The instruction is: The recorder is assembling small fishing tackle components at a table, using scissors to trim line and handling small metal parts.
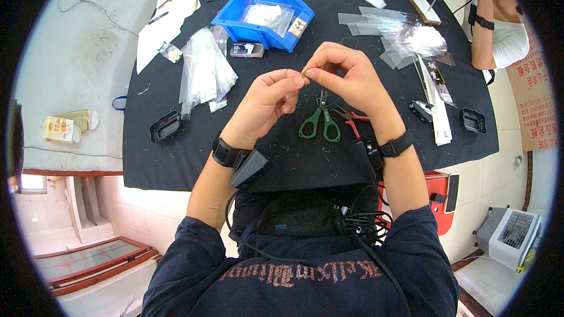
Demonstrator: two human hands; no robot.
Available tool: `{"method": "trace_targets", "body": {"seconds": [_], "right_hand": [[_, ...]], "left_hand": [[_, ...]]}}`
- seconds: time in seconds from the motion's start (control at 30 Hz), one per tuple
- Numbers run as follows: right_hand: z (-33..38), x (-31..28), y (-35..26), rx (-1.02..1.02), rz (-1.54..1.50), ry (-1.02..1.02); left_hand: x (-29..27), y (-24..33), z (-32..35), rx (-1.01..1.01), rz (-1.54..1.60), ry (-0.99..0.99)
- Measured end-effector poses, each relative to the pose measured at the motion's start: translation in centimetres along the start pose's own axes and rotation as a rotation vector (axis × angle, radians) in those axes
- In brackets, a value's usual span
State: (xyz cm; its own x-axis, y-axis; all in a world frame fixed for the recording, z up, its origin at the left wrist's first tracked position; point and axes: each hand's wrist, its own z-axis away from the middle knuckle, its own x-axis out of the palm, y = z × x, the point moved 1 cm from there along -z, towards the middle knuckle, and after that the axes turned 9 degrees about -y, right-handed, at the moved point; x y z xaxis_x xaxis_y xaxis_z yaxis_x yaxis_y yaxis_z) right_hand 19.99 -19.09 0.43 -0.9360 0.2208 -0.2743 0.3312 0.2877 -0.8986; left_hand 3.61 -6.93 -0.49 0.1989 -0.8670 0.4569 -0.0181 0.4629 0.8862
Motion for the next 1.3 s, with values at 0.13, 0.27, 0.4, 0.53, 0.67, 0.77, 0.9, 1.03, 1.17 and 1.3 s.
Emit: {"method": "trace_targets", "body": {"seconds": [0.13,0.27,0.4,0.53,0.67,0.77,0.9,1.03,1.17,1.3], "right_hand": [[0.02,0.05,-0.03,-0.009,-0.018,-0.001],[0.08,0.00,0.00,-0.013,-0.034,0.001],[-0.07,0.17,0.20,-0.030,-0.061,-0.009],[-0.07,0.15,0.11,-0.025,-0.036,-0.032],[0.02,0.09,-0.12,0.001,-0.026,-0.004],[-0.03,0.01,-0.21,-0.018,-0.019,-0.007],[-0.05,-0.14,-0.15,-0.013,0.003,0.002],[-0.06,-0.16,-0.02,0.006,0.018,0.021],[-0.10,-0.16,0.02,0.033,0.053,0.053],[-0.10,-0.23,-0.06,0.059,0.088,0.056]], "left_hand": [[0.06,0.05,0.05,-0.006,-0.039,-0.021],[0.14,0.07,0.04,0.018,-0.022,-0.026],[0.18,0.12,0.02,0.057,-0.042,-0.035],[0.27,0.15,0.10,0.115,-0.074,-0.029],[0.42,-0.01,0.14,0.150,-0.130,0.017],[0.35,-0.05,0.11,0.162,-0.144,0.032],[0.33,-0.16,0.01,0.180,-0.183,0.063],[0.45,-0.21,0.05,0.207,-0.280,0.100],[0.51,-0.08,0.12,0.204,-0.362,0.131],[0.56,-0.09,0.19,0.213,-0.417,0.151]]}}
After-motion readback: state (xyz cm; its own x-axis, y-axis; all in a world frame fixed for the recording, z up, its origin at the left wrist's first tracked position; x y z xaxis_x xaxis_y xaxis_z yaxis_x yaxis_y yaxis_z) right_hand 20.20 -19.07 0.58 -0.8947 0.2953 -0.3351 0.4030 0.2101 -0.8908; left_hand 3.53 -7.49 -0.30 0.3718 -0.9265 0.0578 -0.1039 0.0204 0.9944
